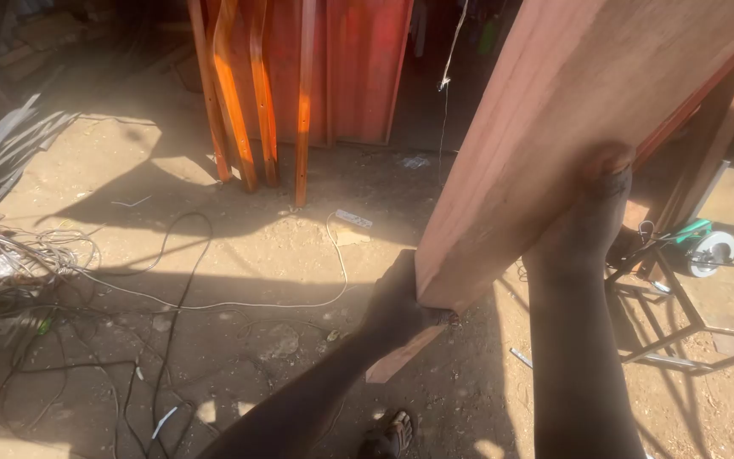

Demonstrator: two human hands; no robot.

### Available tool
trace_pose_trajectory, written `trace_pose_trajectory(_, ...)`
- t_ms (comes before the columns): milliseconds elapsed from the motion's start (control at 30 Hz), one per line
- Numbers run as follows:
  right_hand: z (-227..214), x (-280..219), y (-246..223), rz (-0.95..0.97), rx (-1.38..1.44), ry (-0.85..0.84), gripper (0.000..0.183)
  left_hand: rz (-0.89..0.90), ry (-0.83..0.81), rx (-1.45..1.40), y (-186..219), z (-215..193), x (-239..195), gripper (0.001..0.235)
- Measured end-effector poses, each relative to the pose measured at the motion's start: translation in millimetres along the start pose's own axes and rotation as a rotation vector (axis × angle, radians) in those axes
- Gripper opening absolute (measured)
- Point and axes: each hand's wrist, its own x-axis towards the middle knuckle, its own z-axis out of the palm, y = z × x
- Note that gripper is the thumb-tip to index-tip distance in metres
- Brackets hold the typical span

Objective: Sanding a wooden plank using an angle grinder with a sanding disc

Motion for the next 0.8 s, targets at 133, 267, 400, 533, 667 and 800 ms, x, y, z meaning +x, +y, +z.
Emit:
trace_pose_trajectory(133, -49, 84, 71, -0.012, -0.137, 0.078, 0.063, -0.036, 0.013, 0.007, 3, 28, 97, 0.078)
trace_pose_trajectory(267, -88, 147, 128, 0.188, -0.137, 0.173, 0.057, -0.042, 0.011, -0.053, -13, 53, 174, 0.084)
trace_pose_trajectory(400, -101, 242, 188, 0.018, -0.028, -0.007, 0.045, -0.03, 0.07, -0.084, -4, 48, 256, 0.081)
trace_pose_trajectory(533, -78, 288, 189, 0.092, -0.033, 0.043, 0.078, 0.096, 0.199, 0.162, 2, 46, 336, 0.087)
trace_pose_trajectory(667, -98, 350, 254, -0.078, -0.049, 0.087, 0.051, -0.028, 0.173, 0.159, 32, 23, 403, 0.082)
trace_pose_trajectory(800, -105, 422, 322, -0.335, -0.064, -0.021, 0.04, -0.154, 0.149, 0.225, 35, -1, 490, 0.089)
